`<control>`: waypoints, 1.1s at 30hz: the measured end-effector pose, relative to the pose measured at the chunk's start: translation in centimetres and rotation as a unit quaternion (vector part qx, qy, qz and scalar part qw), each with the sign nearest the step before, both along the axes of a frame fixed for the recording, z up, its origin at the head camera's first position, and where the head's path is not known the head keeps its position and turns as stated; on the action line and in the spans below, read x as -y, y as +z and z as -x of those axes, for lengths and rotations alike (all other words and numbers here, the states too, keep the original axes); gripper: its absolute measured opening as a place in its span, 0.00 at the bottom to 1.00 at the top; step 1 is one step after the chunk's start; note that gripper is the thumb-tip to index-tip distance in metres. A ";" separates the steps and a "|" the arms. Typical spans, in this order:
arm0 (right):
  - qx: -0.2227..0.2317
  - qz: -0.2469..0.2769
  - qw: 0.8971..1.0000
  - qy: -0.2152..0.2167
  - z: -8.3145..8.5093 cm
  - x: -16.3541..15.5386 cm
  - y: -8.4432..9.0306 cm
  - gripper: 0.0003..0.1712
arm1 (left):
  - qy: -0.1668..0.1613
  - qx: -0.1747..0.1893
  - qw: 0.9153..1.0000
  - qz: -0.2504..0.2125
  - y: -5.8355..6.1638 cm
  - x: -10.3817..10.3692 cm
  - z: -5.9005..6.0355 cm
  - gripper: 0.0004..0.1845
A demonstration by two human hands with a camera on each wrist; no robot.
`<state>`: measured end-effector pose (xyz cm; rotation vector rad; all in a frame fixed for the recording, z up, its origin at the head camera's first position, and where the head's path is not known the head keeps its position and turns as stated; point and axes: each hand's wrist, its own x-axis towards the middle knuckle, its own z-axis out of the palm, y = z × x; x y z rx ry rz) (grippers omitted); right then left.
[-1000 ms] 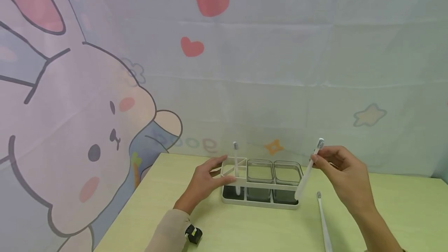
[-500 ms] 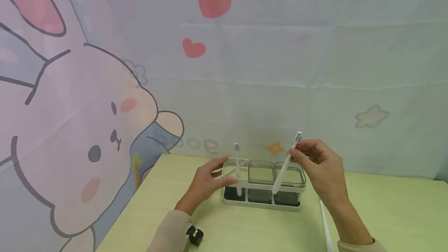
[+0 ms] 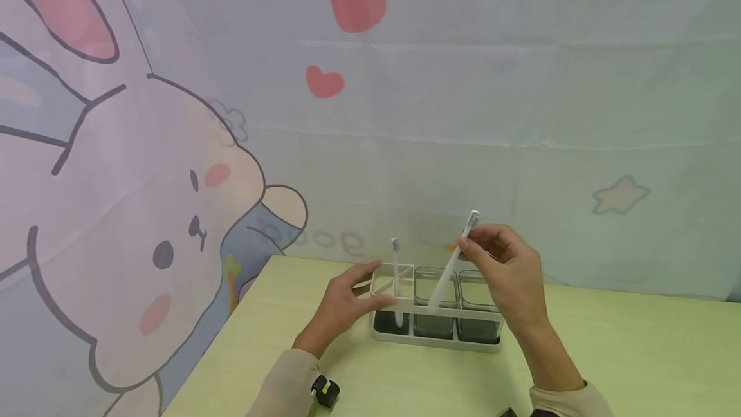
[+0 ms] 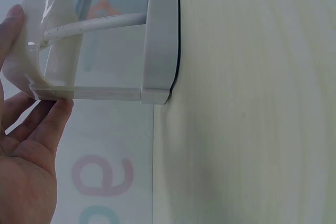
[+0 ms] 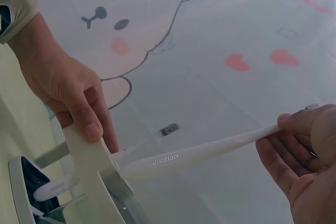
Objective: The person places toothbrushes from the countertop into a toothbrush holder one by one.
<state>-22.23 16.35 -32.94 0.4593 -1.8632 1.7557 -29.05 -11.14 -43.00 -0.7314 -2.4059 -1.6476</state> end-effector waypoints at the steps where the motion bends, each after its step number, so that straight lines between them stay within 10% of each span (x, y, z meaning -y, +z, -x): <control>1: 0.001 0.001 1.000 0.001 0.1 0.1 0.0 0.10 | -0.001 -0.001 1.000 0.000 0.0 0.0 0.0 0.39; 33: -0.004 0.066 0.997 -0.028 2.4 4.1 -2.3 0.10 | -0.006 -0.005 1.000 0.000 -0.1 0.3 -0.1 0.40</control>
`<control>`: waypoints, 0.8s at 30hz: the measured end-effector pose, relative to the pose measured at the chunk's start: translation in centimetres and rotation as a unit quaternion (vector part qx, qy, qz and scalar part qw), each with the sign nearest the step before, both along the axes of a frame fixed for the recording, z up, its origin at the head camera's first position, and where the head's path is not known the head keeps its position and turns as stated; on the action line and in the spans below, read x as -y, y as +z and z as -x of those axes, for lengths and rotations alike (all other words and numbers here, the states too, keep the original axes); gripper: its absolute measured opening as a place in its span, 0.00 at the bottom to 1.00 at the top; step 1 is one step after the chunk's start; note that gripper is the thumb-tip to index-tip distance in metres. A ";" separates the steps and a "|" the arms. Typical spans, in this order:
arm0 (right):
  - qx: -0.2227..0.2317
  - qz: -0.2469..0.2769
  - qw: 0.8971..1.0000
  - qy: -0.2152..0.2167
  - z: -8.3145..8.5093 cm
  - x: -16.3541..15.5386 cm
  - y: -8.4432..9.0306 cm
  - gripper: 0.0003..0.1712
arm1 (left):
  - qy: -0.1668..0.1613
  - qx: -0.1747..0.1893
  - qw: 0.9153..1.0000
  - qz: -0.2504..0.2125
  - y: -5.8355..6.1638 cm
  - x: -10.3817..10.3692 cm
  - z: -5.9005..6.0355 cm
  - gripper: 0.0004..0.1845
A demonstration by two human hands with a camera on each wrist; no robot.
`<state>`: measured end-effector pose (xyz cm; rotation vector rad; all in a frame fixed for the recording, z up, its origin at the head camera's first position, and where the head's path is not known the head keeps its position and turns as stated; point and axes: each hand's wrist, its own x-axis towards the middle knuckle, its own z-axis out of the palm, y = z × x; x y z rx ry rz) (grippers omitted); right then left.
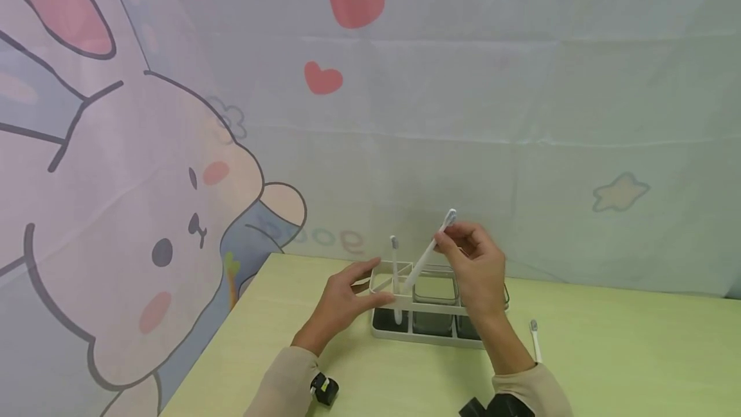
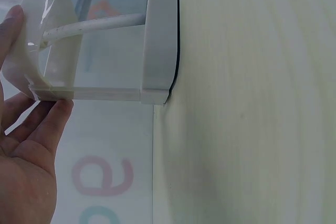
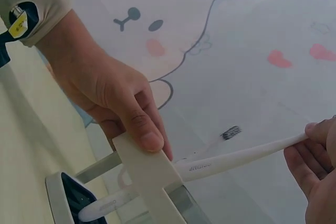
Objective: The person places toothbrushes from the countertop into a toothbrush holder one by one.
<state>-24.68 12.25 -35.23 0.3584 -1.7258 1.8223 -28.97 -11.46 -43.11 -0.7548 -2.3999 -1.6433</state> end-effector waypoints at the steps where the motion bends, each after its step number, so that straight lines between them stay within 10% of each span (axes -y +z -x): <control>1: 0.004 -0.005 1.000 0.002 0.0 0.1 -0.2 0.10 | 0.000 -0.001 1.000 0.001 0.0 0.0 0.0 0.40; 24: 0.074 -0.074 0.994 0.029 1.2 1.7 -3.2 0.09 | 0.005 0.001 1.000 -0.010 0.0 0.0 0.0 0.38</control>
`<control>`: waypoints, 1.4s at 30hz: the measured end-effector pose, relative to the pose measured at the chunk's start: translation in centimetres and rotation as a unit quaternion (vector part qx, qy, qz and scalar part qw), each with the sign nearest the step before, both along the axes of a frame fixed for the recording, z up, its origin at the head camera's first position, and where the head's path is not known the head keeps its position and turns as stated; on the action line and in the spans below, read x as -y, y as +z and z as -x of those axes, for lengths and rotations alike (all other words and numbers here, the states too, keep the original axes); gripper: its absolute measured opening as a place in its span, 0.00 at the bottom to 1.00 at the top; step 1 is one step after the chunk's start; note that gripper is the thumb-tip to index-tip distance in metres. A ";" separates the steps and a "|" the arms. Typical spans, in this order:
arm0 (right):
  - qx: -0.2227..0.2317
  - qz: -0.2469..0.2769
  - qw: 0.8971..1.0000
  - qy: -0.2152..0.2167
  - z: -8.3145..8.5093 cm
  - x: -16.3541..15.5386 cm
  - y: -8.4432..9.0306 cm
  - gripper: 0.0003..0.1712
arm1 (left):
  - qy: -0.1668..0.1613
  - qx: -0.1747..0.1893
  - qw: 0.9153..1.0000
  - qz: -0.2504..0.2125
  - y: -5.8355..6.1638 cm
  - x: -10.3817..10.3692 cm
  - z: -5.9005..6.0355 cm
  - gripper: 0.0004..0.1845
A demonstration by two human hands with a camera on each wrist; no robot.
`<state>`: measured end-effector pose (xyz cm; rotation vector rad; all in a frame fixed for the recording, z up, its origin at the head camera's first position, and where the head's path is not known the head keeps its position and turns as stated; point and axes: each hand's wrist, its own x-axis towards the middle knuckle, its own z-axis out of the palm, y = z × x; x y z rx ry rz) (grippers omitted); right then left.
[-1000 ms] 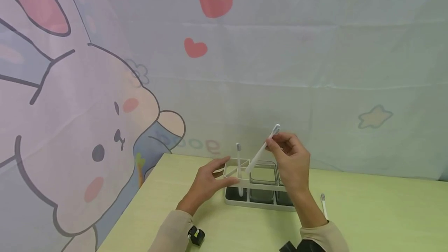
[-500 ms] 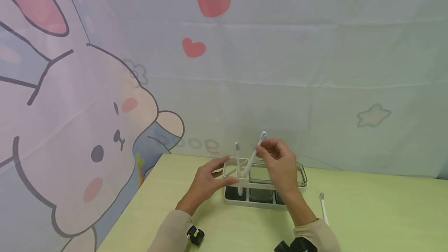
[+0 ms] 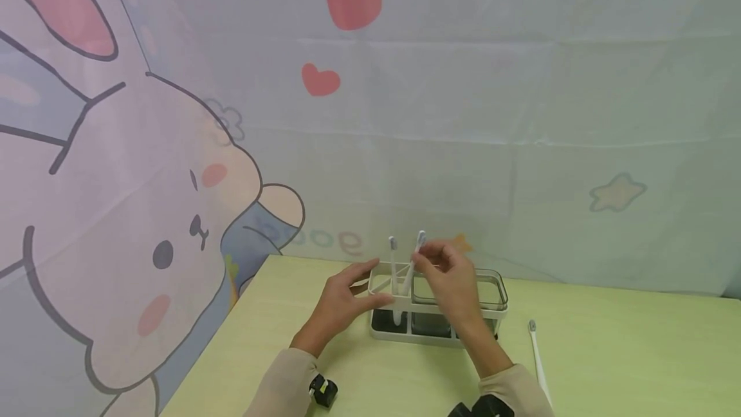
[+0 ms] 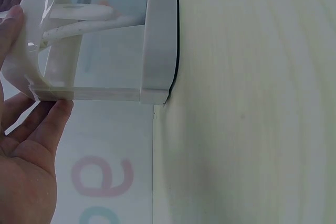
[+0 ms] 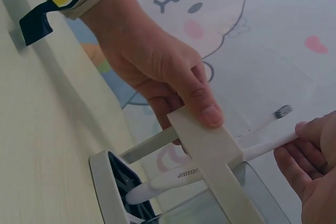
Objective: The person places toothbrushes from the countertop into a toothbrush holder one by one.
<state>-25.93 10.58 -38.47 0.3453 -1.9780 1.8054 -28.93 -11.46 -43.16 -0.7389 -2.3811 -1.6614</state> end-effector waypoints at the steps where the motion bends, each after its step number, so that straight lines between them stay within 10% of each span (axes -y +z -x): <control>1: 0.003 -0.004 1.000 0.000 0.0 0.0 -0.1 0.09 | 0.000 0.000 1.000 0.000 0.0 0.0 0.0 0.38; 42: 0.008 -0.068 0.998 -0.014 0.3 0.1 -0.9 0.08 | 0.008 -0.005 1.000 0.020 0.1 -0.3 -0.1 0.40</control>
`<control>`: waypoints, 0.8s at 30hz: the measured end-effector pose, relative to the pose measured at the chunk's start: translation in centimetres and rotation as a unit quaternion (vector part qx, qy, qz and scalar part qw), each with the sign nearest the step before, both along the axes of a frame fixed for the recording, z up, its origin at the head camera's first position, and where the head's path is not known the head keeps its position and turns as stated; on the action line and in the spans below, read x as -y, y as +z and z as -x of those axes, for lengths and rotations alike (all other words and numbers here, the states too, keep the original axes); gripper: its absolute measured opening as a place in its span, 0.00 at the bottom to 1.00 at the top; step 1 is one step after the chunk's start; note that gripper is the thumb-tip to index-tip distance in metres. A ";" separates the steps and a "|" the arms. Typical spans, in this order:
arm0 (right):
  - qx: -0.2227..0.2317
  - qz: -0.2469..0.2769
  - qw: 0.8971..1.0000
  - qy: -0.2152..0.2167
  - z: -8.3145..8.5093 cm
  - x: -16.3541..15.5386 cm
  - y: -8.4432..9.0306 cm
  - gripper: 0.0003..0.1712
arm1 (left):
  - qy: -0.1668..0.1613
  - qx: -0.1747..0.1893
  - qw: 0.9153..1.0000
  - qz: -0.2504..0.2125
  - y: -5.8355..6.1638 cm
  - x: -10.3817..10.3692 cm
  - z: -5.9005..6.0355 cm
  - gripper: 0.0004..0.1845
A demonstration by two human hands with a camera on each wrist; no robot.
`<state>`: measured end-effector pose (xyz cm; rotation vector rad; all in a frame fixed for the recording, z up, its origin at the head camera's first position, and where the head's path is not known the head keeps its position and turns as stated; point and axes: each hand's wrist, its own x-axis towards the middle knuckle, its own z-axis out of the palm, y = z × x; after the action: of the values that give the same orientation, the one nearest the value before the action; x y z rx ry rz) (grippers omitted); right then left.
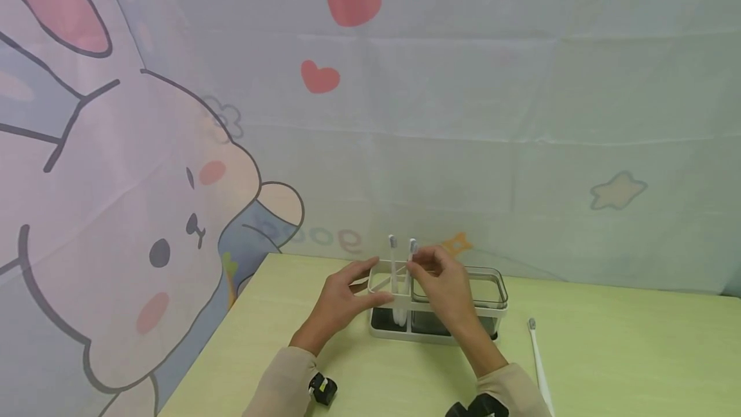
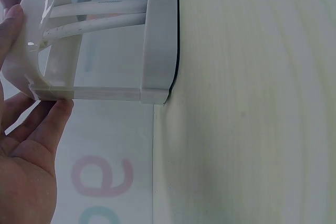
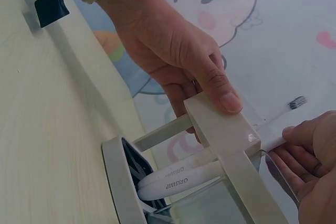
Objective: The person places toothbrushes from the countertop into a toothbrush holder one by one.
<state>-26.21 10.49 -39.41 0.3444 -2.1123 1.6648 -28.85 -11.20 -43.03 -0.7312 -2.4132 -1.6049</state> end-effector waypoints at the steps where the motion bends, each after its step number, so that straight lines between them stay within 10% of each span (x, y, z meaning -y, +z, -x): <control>1: -0.001 -0.002 1.000 0.000 0.0 0.0 0.0 0.08 | 0.000 -0.001 1.000 0.000 0.0 0.0 0.0 0.40; 24: 0.037 -0.027 0.999 -0.003 -0.8 -2.5 0.9 0.12 | -0.012 0.005 1.000 -0.010 -0.2 -0.5 0.1 0.40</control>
<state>-25.42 12.98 -38.47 0.2967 -2.2137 1.6443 -28.92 -10.73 -43.21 -0.7545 -2.4010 -1.6432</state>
